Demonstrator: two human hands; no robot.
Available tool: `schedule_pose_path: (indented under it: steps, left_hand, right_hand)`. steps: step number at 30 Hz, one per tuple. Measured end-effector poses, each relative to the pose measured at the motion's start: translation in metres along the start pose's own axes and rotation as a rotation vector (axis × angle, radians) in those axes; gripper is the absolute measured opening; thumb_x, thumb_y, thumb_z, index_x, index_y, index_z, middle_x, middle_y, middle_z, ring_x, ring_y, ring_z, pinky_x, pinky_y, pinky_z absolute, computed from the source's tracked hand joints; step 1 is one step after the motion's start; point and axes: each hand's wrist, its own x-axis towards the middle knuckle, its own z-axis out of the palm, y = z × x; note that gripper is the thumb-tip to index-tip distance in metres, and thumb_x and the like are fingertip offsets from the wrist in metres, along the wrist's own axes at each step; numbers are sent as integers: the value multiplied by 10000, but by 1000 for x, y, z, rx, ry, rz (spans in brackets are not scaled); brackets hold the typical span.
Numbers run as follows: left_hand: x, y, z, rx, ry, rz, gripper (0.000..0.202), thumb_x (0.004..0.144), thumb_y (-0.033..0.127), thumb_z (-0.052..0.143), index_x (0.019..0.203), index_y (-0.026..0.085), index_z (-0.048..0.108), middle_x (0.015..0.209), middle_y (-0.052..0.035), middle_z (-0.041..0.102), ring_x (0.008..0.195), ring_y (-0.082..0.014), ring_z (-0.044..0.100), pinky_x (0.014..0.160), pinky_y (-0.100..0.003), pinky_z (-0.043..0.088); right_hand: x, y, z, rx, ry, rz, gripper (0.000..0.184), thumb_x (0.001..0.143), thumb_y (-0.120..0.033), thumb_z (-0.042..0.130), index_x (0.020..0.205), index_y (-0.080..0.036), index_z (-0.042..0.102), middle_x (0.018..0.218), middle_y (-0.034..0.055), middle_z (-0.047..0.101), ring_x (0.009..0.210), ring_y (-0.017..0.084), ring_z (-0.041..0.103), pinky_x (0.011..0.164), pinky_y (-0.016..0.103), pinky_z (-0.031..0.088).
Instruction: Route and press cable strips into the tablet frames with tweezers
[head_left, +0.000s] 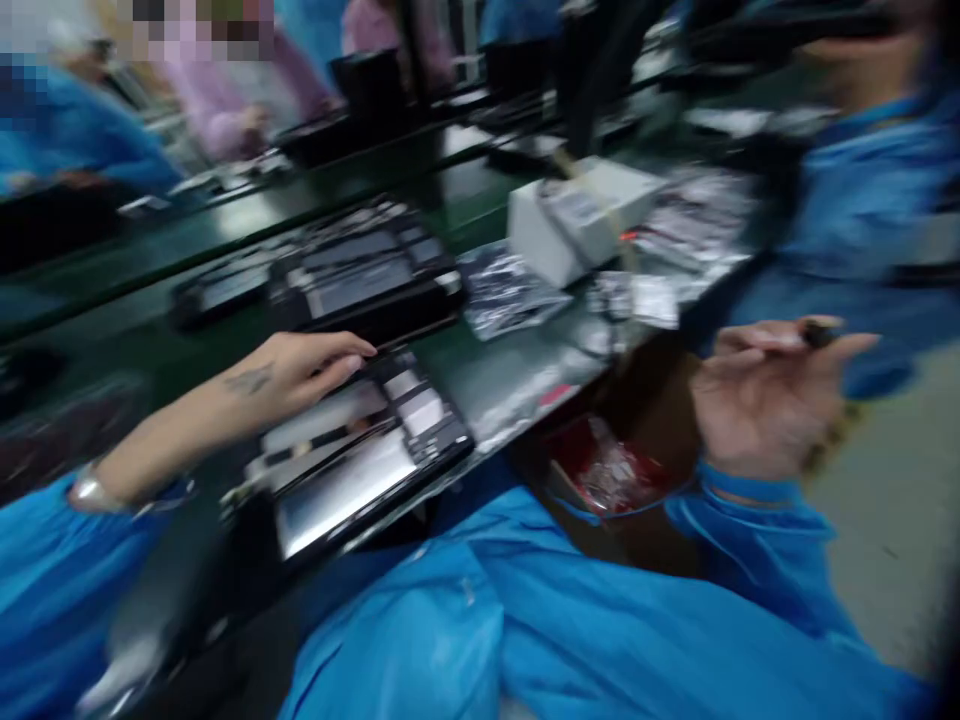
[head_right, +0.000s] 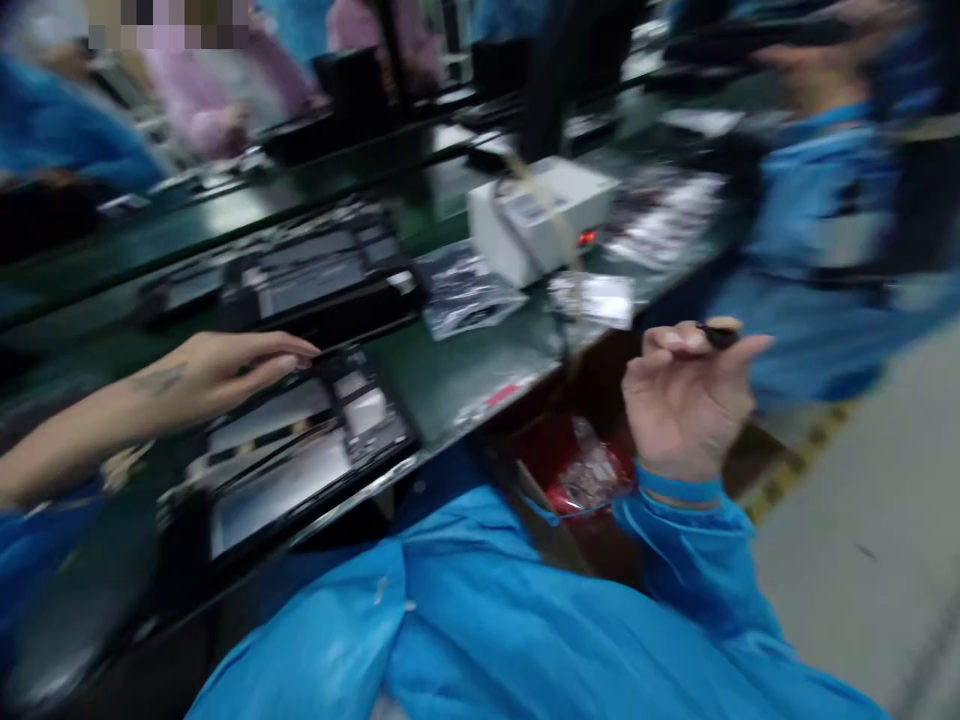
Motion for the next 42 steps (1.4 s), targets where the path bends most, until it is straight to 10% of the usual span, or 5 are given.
schedule_pose_path:
  steps: [3,6,11,26,42]
  left_hand:
    - [-49,-40,3,177,-99,-207,448,1026,522,429,1243,207,662,1191,-78,710,1054,-261,675,921,-352,506]
    - [-67,-63,32,95,-43,-192,447,1047,465,390,1289,169,621,1195,-101,657,1078,-238,637,944,-336,484]
    - [-70,-69,75,10,229,-81,421,1076,358,318,1261,147,630,1111,-109,622,1025,-228,595,908,-349,484]
    - [-77,-44,75,-2,204,-160,316,1069,261,417,1272,186,648,1046,-74,609,967,-229,580,831,-349,483]
    - [-76,-39,72,17,151,-216,312,1059,229,445,1287,186,653,1085,-81,619,1007,-240,588,843,-352,495]
  right_hand:
    - [-19,30,90,-53,-183,110,308,491,-546,970,648,-375,768,693,-57,677,643,79,614,465,223,495]
    - [-40,64,171,-110,-577,80,237,700,-540,877,783,-330,807,746,-20,698,707,139,695,547,289,590]
    - [-64,122,241,-430,-1092,17,200,923,-449,701,900,-272,791,885,13,711,734,154,690,668,329,607]
    - [-67,146,242,-811,-1421,44,210,975,-388,641,928,-206,736,980,23,732,851,165,683,698,292,516]
    - [-66,144,244,-766,-1386,134,189,959,-372,668,943,-194,730,963,20,706,829,144,681,665,249,543]
